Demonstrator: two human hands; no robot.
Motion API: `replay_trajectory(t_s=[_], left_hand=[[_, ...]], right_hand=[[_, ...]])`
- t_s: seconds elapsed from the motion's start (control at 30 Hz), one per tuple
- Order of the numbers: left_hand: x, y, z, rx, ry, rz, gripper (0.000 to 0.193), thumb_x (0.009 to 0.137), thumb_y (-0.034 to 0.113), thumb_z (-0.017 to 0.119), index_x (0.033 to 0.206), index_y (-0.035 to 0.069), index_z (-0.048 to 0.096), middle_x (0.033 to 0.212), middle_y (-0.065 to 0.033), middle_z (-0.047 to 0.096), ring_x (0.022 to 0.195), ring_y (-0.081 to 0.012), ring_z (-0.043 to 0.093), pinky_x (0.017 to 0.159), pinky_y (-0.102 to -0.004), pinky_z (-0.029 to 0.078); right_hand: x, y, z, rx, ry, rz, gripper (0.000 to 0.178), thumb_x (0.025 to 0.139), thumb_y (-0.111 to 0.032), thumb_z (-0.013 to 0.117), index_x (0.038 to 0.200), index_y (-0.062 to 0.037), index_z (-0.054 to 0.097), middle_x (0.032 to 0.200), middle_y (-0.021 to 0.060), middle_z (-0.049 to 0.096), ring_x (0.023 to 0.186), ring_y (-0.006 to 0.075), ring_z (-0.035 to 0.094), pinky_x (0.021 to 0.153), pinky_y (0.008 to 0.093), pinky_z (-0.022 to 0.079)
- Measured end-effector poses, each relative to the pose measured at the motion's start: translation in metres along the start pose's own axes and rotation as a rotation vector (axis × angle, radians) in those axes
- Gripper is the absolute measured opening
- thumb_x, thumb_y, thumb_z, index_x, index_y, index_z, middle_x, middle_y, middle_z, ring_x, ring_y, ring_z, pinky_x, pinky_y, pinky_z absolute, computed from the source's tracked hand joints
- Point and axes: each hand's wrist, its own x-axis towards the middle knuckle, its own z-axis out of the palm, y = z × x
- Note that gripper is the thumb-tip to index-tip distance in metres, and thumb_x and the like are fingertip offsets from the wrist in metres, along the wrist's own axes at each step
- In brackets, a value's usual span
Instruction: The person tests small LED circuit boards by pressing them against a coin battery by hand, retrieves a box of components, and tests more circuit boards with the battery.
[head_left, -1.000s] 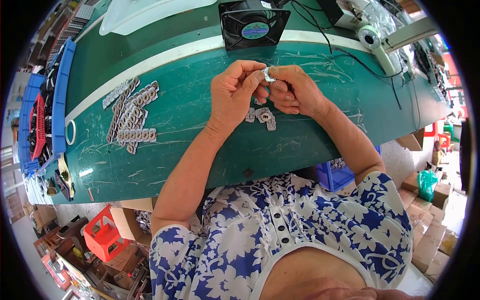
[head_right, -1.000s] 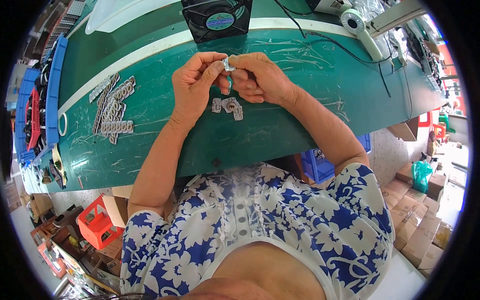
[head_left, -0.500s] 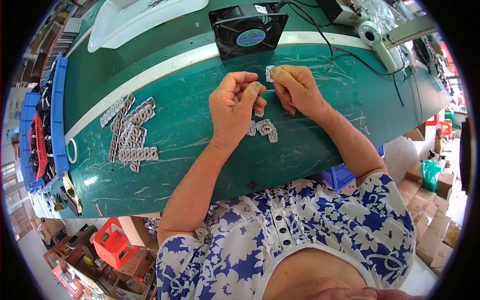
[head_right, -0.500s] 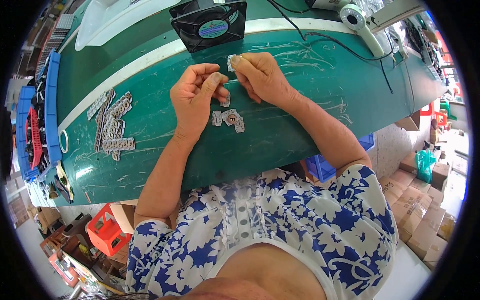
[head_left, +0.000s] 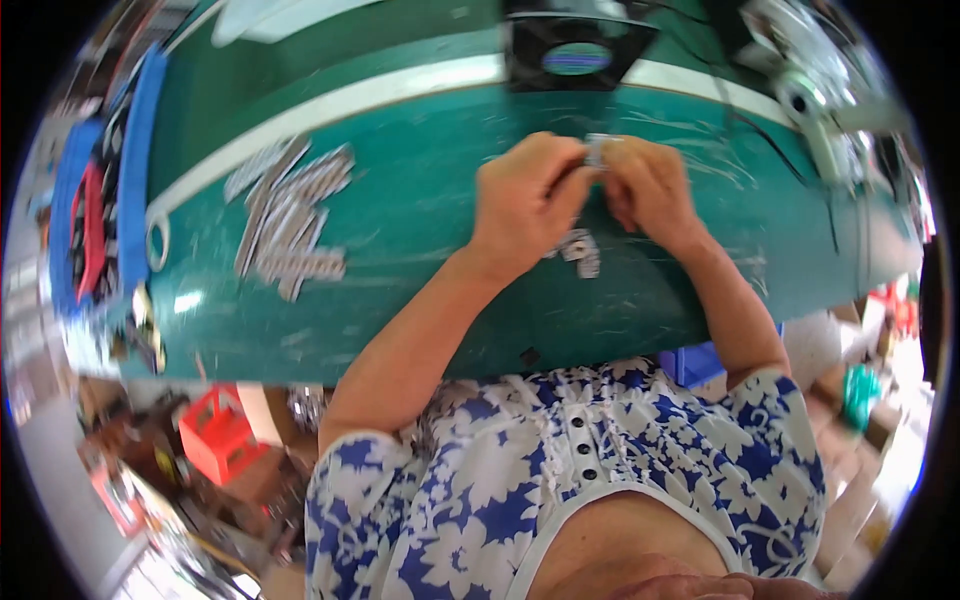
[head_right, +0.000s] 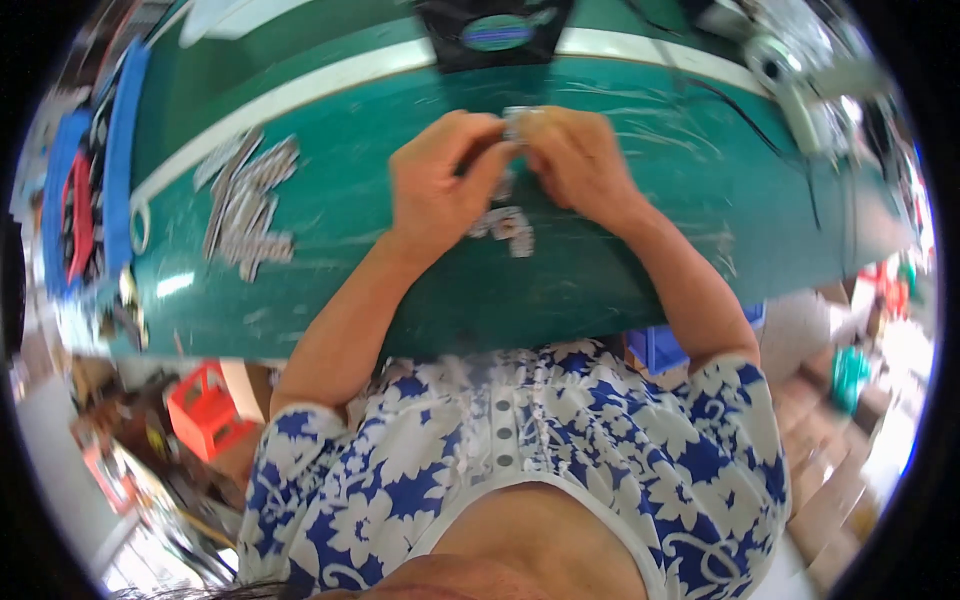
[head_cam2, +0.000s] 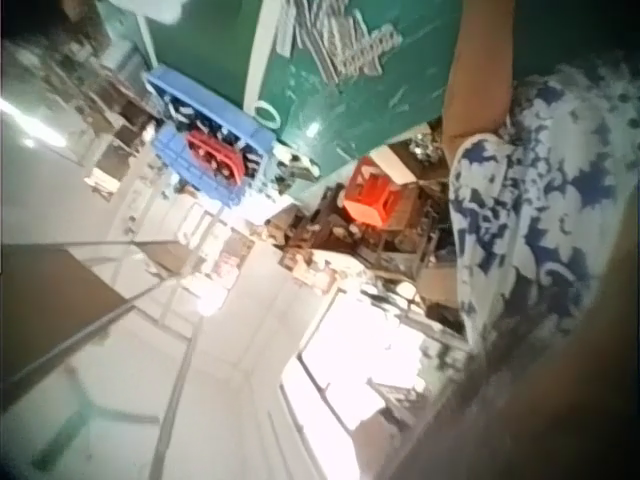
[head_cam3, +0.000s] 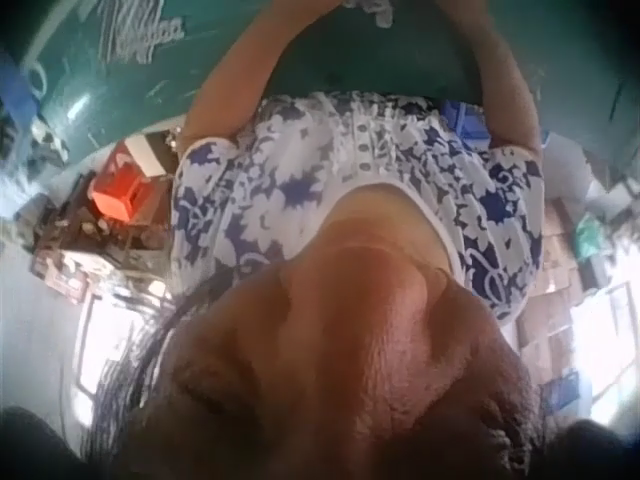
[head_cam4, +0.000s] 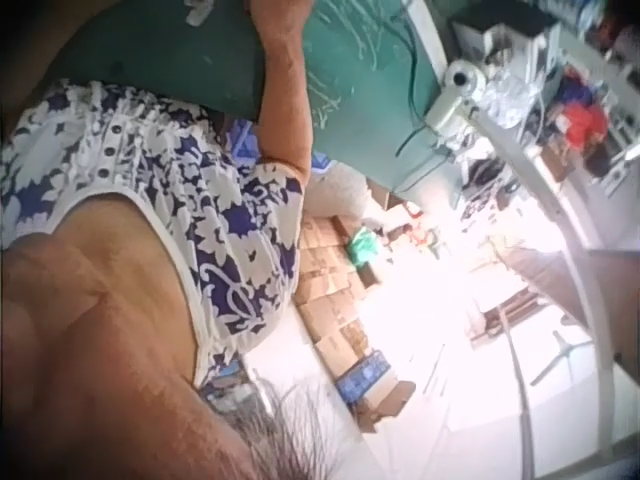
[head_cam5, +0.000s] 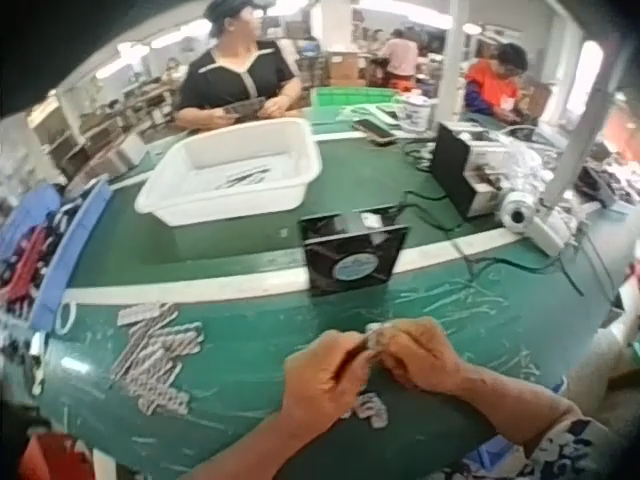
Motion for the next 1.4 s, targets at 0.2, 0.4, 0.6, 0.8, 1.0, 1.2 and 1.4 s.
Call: replay_trajectory(t_s=[0.2,0.4,0.6,0.8,1.0,1.2,1.4], left_hand=[[-0.034,0.007,-0.032,0.434,-0.048,0.268,0.02,0.077,0.027,0.073,0.085,0.011,0.063,0.077,-0.0061,0.065,0.067,-0.0294,0.067,0.052,-0.0433,0.05],[-0.082,0.045,-0.078,0.784,-0.251,0.109,0.024,0.081,0.029,0.071,0.086,0.006,0.064,0.079,-0.009,0.066,0.068,-0.026,0.069,0.054,-0.0413,0.051],[-0.204,0.086,-0.132,0.619,0.358,0.221,0.021,0.08,0.019,0.078,0.09,0.009,0.062,0.076,-0.0062,0.059,0.066,-0.0246,0.065,0.052,-0.038,0.05],[-0.415,0.037,-0.233,0.509,1.067,-0.487,0.014,0.086,0.01,0.072,0.098,0.003,0.07,0.084,-0.0089,0.068,0.069,-0.0151,0.064,0.065,-0.0309,0.053],[-0.719,-0.04,-0.35,1.049,1.663,-1.376,0.064,0.072,0.035,0.08,0.119,-0.002,0.059,0.107,-0.0249,0.065,0.105,-0.0407,0.063,0.094,-0.0491,0.051],[-0.903,-0.024,-0.417,0.908,1.727,-1.625,0.094,0.066,0.044,0.086,0.137,-0.002,0.046,0.132,-0.0273,0.056,0.125,-0.0436,0.054,0.106,-0.0497,0.045],[-0.895,-0.094,-0.417,0.707,1.645,-1.63,0.078,0.067,0.029,0.086,0.131,0.0,0.054,0.121,-0.024,0.066,0.116,-0.0409,0.062,0.101,-0.0455,0.049]], right_hand=[[-0.02,0.014,0.035,-0.248,0.279,-0.074,0.04,0.105,-0.026,0.047,0.068,-0.0105,0.051,0.054,-0.0003,0.041,0.046,0.0099,0.044,0.043,0.0282,0.03],[0.0,0.019,0.064,-0.194,0.215,-0.253,0.047,0.107,-0.035,0.049,0.07,-0.0076,0.051,0.058,0.0006,0.042,0.047,0.0077,0.037,0.043,0.0256,0.026],[0.003,0.035,0.07,-0.221,0.395,-0.297,0.041,0.104,-0.038,0.055,0.077,-0.0073,0.06,0.063,-0.0015,0.047,0.049,0.0062,0.038,0.043,0.0233,0.027],[-0.014,0.024,0.086,-0.236,0.357,-0.361,0.041,0.105,-0.037,0.052,0.078,-0.0067,0.059,0.064,-0.0003,0.048,0.049,0.0075,0.039,0.043,0.0242,0.029],[-0.02,0.025,0.09,-0.33,0.493,-0.396,0.045,0.105,-0.04,0.048,0.077,-0.0061,0.056,0.066,0.001,0.047,0.051,0.0087,0.04,0.043,0.024,0.033],[0.009,0.045,0.089,-0.352,0.531,-0.384,0.046,0.104,-0.043,0.051,0.076,-0.0069,0.058,0.065,0.0006,0.049,0.05,0.0092,0.041,0.043,0.0243,0.033],[0.004,0.037,0.072,-0.429,0.653,-0.414,0.045,0.103,-0.044,0.053,0.077,-0.0081,0.06,0.063,-0.0005,0.05,0.05,0.0089,0.042,0.043,0.0249,0.033]])
